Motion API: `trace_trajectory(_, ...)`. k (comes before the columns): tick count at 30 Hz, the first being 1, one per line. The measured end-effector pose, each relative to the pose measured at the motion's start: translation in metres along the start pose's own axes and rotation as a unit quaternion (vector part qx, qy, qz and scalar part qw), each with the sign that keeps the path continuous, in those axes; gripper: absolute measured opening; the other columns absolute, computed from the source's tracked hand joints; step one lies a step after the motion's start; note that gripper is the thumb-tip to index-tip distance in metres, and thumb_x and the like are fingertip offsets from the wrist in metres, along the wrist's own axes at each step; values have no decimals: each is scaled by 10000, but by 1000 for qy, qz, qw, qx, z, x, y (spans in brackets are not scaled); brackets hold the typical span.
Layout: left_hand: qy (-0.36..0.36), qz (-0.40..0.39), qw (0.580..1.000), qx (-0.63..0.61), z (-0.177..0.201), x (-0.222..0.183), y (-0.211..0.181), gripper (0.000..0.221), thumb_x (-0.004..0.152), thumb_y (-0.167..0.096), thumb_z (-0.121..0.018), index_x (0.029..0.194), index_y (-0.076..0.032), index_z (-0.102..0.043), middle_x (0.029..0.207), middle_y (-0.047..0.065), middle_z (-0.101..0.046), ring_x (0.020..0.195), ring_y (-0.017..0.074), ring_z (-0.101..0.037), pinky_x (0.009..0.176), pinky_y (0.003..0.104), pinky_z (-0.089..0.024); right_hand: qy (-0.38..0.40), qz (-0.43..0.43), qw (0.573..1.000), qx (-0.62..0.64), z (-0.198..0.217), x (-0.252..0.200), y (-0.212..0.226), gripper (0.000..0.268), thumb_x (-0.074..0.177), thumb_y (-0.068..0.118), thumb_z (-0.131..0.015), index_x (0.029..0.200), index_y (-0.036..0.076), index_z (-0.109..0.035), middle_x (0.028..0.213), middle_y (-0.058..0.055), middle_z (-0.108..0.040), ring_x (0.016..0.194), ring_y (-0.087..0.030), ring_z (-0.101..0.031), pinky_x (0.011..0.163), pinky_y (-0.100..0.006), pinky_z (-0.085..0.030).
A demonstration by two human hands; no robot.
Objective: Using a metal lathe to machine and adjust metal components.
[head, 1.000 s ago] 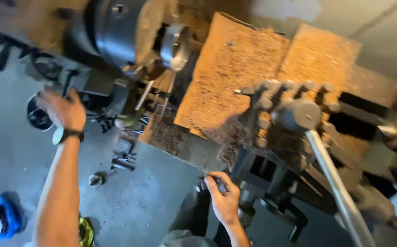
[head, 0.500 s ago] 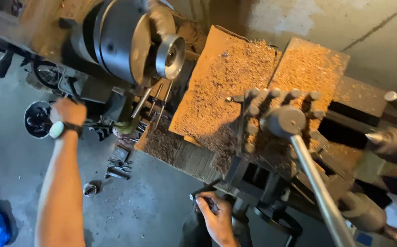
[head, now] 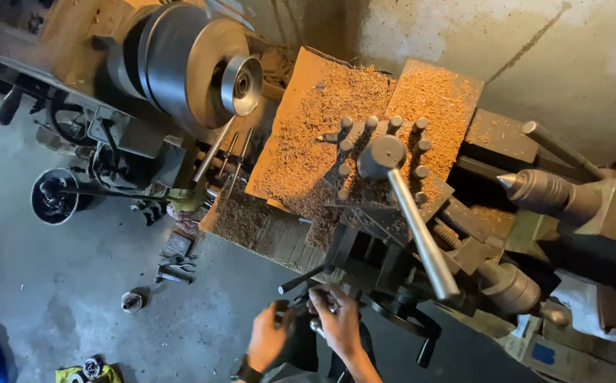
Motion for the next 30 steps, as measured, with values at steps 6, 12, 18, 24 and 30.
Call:
trace_trajectory(6, 37, -65, 975, -211, -39, -26, -45, 179, 914, -132, -714, 1030, 0, -676, 859, 137, -757, 715, 227, -691, 646, 341, -568, 9, 35, 999, 5, 0, -3, 5, 113, 938, 86, -686, 989, -10, -715, 763, -30, -716, 686, -91, -657, 643, -255, -539)
trace_trajectory(12, 72, -78, 975, -193, -44, -34, -75, 139, 889, -88, -694, 985, -1, -643, 807, 115, -688, 647, 206, -664, 579, 337, -528, 2, 57, 998, 33, 12, -10, 18, 112, 934, 69, -680, 988, -24, -712, 776, -45, -712, 699, -106, -663, 655, -264, -551)
trace_trajectory(18, 56, -94, 984, -140, -42, -33, -83, 184, 881, -124, -756, 973, 2, -659, 835, 132, -702, 664, 226, -680, 593, 344, -550, -3, 33, 998, 44, 23, -10, 4, 119, 943, 76, -670, 963, -29, -722, 772, -54, -707, 693, -115, -662, 655, -271, -558)
trace_trajectory(24, 51, -133, 980, -138, -40, -32, -98, 164, 877, -97, -749, 970, 11, -666, 890, 162, -709, 730, 281, -698, 638, 381, -556, 7, 57, 996, 61, 24, -11, 8, 115, 948, 71, -666, 960, -35, -709, 769, -60, -693, 701, -123, -657, 660, -275, -553)
trace_trajectory(30, 59, -145, 979, -134, -41, -30, -109, 177, 872, -89, -723, 1002, 4, -647, 919, 170, -704, 749, 300, -699, 657, 396, -558, 2, 61, 996, 69, 32, -11, 5, 108, 939, 62, -665, 974, -30, -711, 779, -56, -693, 698, -128, -648, 655, -272, -540)
Point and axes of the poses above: each hand's wrist, its own x-axis towards the middle knuckle, its own z-axis out of the back of the hand, y = z × x, the point moved 10 cm from there along x, towards the middle knuckle
